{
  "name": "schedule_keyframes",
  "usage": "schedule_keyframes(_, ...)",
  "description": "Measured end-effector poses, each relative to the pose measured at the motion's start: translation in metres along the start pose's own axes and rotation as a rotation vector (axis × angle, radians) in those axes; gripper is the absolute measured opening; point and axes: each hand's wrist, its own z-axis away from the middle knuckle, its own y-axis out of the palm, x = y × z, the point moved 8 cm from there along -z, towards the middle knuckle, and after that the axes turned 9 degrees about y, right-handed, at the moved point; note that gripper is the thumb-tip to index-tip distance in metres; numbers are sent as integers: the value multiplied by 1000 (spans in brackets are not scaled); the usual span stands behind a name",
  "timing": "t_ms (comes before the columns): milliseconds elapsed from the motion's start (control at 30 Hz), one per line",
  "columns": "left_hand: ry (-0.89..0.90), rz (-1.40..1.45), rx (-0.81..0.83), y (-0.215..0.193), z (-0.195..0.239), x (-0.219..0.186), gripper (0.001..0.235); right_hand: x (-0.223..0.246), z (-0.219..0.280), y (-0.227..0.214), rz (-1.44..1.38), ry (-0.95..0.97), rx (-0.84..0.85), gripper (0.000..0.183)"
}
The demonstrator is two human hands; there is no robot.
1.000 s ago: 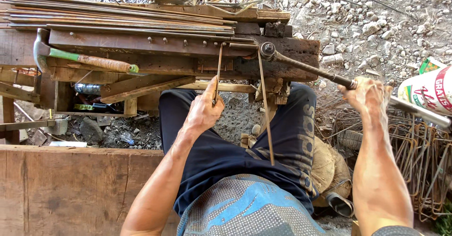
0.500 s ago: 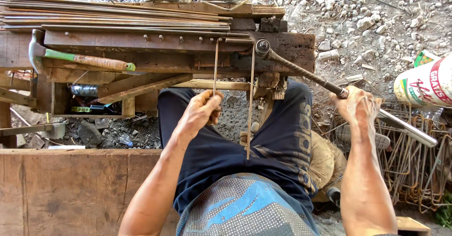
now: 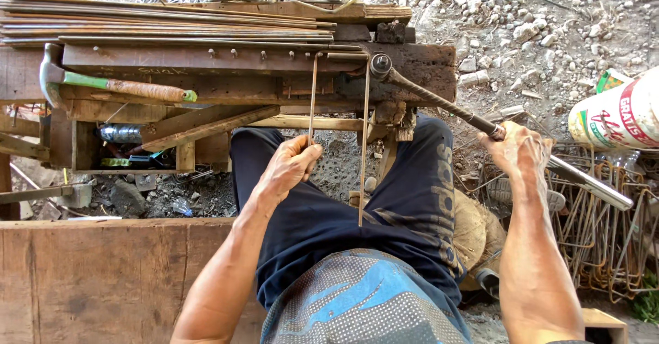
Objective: The person uses a manual bending machine to bend thin metal rods into rectangular shapes. They feed the rods into the machine, rotate the crank to bend the metal, and remove the finished pieces.
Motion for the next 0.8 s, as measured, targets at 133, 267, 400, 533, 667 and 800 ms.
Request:
schedule_keyframes(133,49,-194,9,-5,0,-9,25,-3,5,1,-22,-9,35,51)
schedule_keyframes(267,151,-379,-38,-15,-6,-2,27,-3,5,9,9,-11,69,54)
schedule_keyframes(400,140,-380,-59,-15,-7,4,27,-11,15,20,-69,9,93,51)
schedule_keyframes(533,164,-355,-63,-13,-7,8,28,-8,19,16,-60,41,108,52)
schedule_keyframes(667,166,-265,-50,-6,-4,6,27,-6,11,15,-31,9,70,46)
schedule_keyframes(800,143,-127,-18,3,10,-11,24,-7,-5,12,-47,6,12,49)
